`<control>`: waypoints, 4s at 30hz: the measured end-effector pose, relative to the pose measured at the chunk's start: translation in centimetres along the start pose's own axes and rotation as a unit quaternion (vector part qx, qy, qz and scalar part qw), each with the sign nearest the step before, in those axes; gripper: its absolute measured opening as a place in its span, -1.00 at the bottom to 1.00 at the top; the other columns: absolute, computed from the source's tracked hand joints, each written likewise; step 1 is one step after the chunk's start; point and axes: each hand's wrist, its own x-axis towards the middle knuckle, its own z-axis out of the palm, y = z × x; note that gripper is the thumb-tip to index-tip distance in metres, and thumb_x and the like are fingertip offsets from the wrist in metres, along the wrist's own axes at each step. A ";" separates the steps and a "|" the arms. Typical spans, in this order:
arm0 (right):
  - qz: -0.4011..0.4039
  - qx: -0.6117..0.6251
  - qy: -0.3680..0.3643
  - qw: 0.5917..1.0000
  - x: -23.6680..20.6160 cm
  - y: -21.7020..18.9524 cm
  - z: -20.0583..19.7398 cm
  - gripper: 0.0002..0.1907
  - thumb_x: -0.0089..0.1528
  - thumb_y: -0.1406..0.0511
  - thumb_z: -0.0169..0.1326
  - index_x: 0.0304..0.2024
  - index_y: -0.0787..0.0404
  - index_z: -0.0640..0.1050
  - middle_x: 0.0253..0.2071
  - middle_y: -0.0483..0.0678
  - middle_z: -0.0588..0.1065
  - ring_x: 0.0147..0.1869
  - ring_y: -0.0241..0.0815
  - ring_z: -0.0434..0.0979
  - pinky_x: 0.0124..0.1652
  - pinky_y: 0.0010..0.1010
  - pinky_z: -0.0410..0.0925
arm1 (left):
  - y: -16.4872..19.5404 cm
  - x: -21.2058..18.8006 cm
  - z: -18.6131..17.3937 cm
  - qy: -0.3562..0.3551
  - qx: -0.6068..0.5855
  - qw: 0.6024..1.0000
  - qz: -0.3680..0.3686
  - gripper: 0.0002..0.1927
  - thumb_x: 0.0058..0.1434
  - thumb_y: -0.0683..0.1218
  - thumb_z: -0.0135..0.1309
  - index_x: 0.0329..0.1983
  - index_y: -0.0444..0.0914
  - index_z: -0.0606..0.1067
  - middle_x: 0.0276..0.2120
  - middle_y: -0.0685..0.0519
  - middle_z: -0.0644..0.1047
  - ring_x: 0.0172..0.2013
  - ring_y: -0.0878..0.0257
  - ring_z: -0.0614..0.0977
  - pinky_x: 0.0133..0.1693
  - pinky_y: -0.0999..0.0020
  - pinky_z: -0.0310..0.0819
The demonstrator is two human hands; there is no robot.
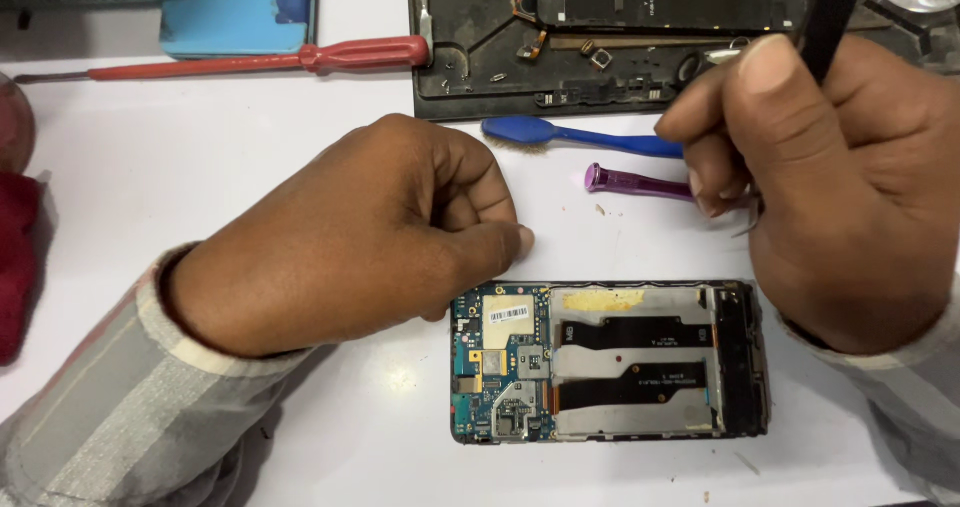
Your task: The person uses tweezers to remove small components and adhesive from a disassembled smartphone motherboard. They lift and reposition ribbon cables and carefully peel off a small metal piece from the circuit board.
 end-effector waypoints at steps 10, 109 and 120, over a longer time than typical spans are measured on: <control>0.030 -0.035 -0.006 0.999 -0.2 0.1 0.0 -0.55 0.54 0.15 -0.18 -0.21 0.36 0.54 -0.48 -0.06 0.45 -0.43 -0.35 0.40 -0.40 -0.52 0.33 | 0.3 -0.3 0.4 0.010 0.079 0.996 -0.046 -0.76 0.00 0.00 0.36 -0.54 -0.24 0.58 -0.74 0.12 0.49 -0.70 0.36 0.44 -0.61 0.40 0.31; -0.116 -0.030 -0.010 0.993 0.5 0.6 -0.1 -0.34 0.57 -0.06 -0.17 -0.32 0.32 0.60 -0.61 -0.12 0.41 -0.64 -0.42 0.33 -0.62 -0.62 0.18 | -2.0 0.2 -1.2 -0.075 0.025 0.989 0.126 -0.82 0.11 -0.16 0.20 -0.23 -0.31 0.55 -0.67 0.13 0.50 -0.72 0.43 0.48 -0.70 0.54 0.30; -0.104 0.017 0.014 0.994 -0.1 2.5 -0.5 -0.32 0.68 -0.01 -0.24 -0.37 0.33 0.45 -0.58 -0.06 0.36 -0.61 -0.36 0.30 -0.48 -0.54 0.19 | -1.8 -0.3 -1.2 -0.074 0.079 0.984 0.145 -0.70 0.01 -0.14 0.29 -0.18 -0.29 0.55 -0.62 0.15 0.51 -0.67 0.42 0.53 -0.65 0.52 0.38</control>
